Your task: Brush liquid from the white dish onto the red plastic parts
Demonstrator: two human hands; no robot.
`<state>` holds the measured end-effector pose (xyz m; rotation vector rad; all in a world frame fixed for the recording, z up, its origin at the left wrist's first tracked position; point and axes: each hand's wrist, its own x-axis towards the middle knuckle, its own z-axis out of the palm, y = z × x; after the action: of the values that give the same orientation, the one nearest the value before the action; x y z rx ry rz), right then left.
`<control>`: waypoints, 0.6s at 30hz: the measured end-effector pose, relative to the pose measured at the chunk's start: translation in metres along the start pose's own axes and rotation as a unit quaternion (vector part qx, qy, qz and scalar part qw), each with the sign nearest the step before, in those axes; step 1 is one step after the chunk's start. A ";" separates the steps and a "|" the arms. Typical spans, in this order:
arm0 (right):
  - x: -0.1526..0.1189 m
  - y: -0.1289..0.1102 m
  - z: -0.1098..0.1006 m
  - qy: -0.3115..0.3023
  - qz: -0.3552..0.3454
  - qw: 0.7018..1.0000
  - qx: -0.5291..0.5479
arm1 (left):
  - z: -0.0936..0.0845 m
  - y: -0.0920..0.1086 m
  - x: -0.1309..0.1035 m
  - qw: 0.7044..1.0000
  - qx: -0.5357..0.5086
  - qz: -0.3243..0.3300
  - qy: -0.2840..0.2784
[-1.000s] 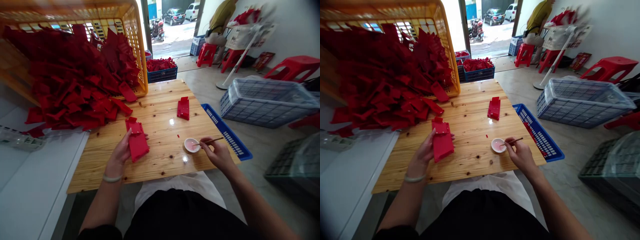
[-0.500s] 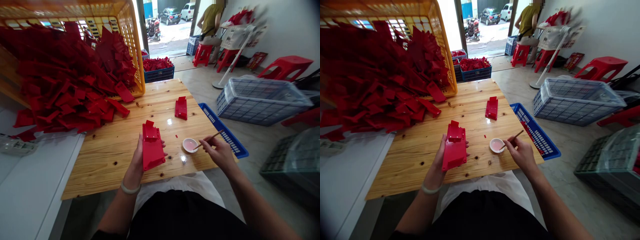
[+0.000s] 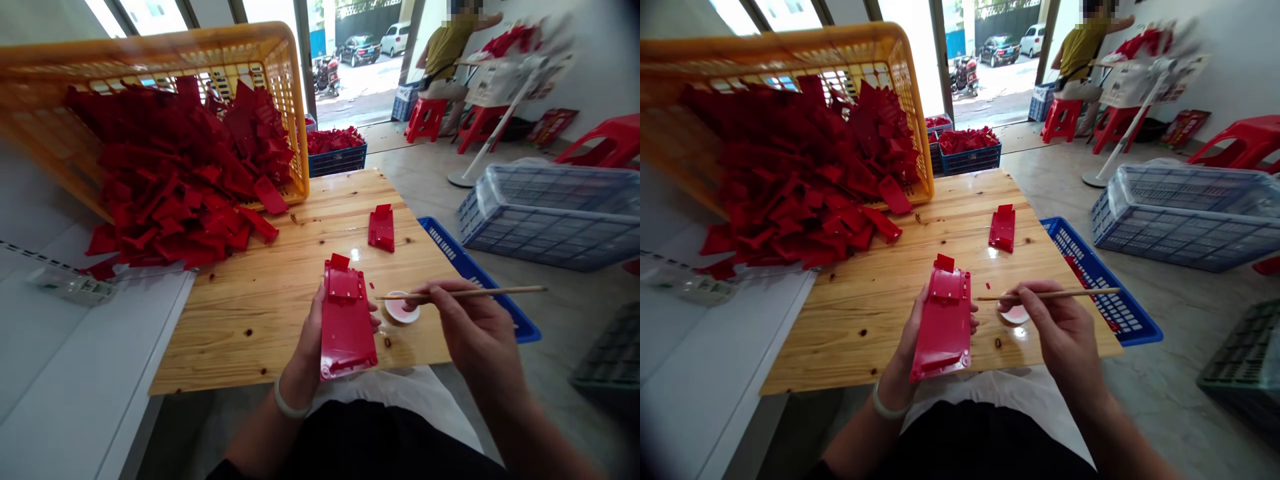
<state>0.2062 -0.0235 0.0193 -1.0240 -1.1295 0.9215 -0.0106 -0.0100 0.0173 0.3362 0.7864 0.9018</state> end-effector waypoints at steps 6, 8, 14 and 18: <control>-0.007 -0.007 0.027 -0.030 -0.016 0.999 0.002 | 0.000 -0.006 -0.005 0.997 -0.009 -0.061 -0.040; -0.009 -0.006 0.030 -0.031 -0.018 0.999 -0.010 | 0.000 -0.006 -0.006 0.998 -0.018 -0.055 -0.030; -0.007 -0.006 0.035 -0.031 -0.031 0.999 -0.003 | 0.004 -0.007 -0.008 0.999 -0.008 -0.034 -0.018; -0.006 -0.007 0.036 -0.035 -0.030 0.999 -0.009 | 0.006 -0.008 -0.010 0.999 -0.011 -0.028 -0.011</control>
<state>0.1703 -0.0255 0.0280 -0.9736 -1.2214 0.9076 -0.0051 -0.0220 0.0218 0.3021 0.7619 0.8528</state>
